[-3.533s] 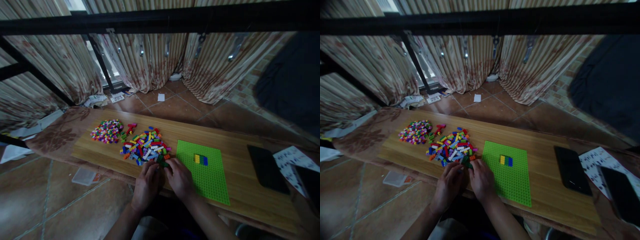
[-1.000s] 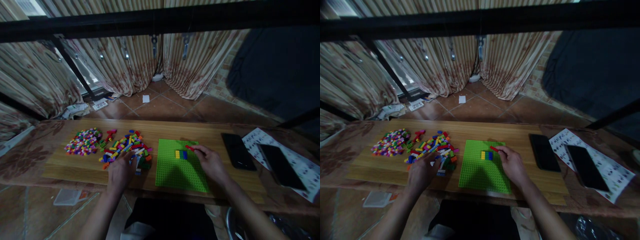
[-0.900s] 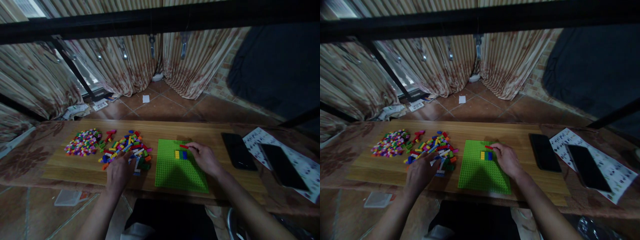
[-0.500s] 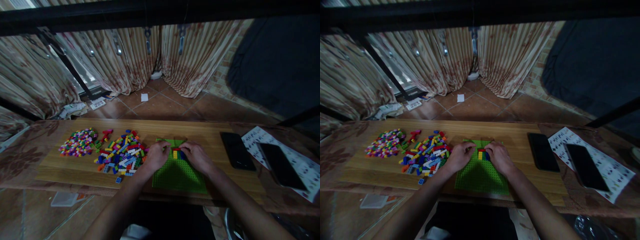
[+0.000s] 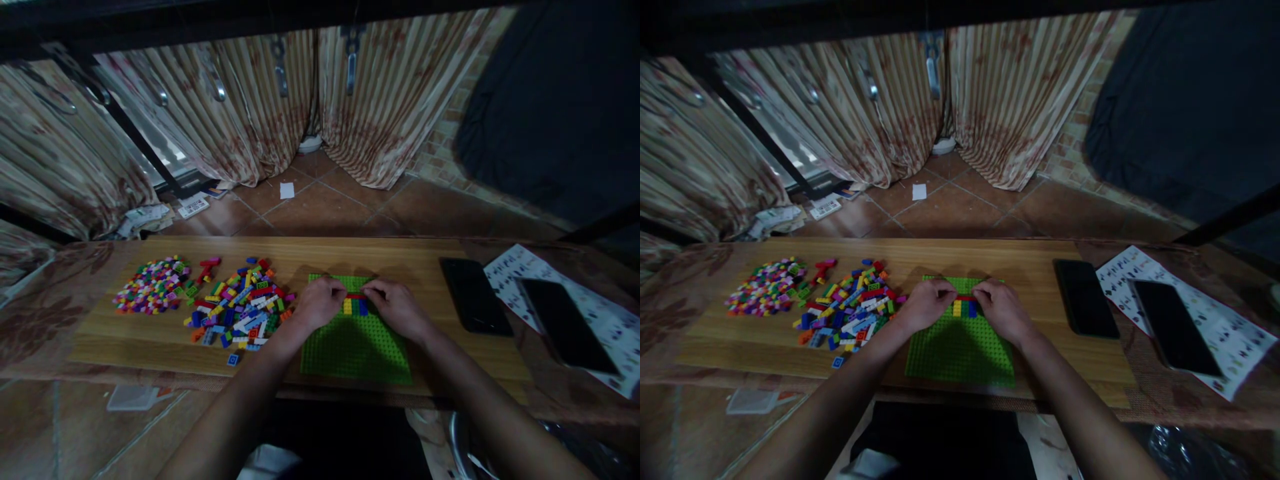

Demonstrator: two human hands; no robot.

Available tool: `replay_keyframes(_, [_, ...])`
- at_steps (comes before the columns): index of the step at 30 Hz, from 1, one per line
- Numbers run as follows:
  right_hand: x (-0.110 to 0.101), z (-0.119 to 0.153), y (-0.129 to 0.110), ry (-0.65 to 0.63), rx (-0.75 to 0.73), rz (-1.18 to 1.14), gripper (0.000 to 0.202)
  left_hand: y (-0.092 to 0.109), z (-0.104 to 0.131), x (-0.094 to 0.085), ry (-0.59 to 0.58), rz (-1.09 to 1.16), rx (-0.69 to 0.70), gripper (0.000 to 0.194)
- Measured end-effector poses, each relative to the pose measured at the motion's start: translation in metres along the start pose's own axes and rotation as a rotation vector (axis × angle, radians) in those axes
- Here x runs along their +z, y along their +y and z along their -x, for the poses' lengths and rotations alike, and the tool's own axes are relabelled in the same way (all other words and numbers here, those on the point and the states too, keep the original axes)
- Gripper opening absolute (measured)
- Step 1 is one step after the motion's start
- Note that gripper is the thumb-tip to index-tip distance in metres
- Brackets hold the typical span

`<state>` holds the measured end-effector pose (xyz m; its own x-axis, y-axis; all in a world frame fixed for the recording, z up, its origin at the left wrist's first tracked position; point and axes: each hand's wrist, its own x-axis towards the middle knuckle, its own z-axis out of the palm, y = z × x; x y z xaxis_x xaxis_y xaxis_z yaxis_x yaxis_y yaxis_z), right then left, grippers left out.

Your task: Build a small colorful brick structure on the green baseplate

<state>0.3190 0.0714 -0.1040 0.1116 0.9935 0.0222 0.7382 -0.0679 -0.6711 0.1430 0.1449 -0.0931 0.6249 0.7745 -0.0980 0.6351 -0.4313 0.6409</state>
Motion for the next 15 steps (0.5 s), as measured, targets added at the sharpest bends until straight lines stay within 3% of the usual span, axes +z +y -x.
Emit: replay_keyframes(15, [-0.0046,-0.0087,0.003,-0.059,0.024,0.084,0.016,0.006,-0.0054,0.0001,0.004,-0.061,-0.085,0.022])
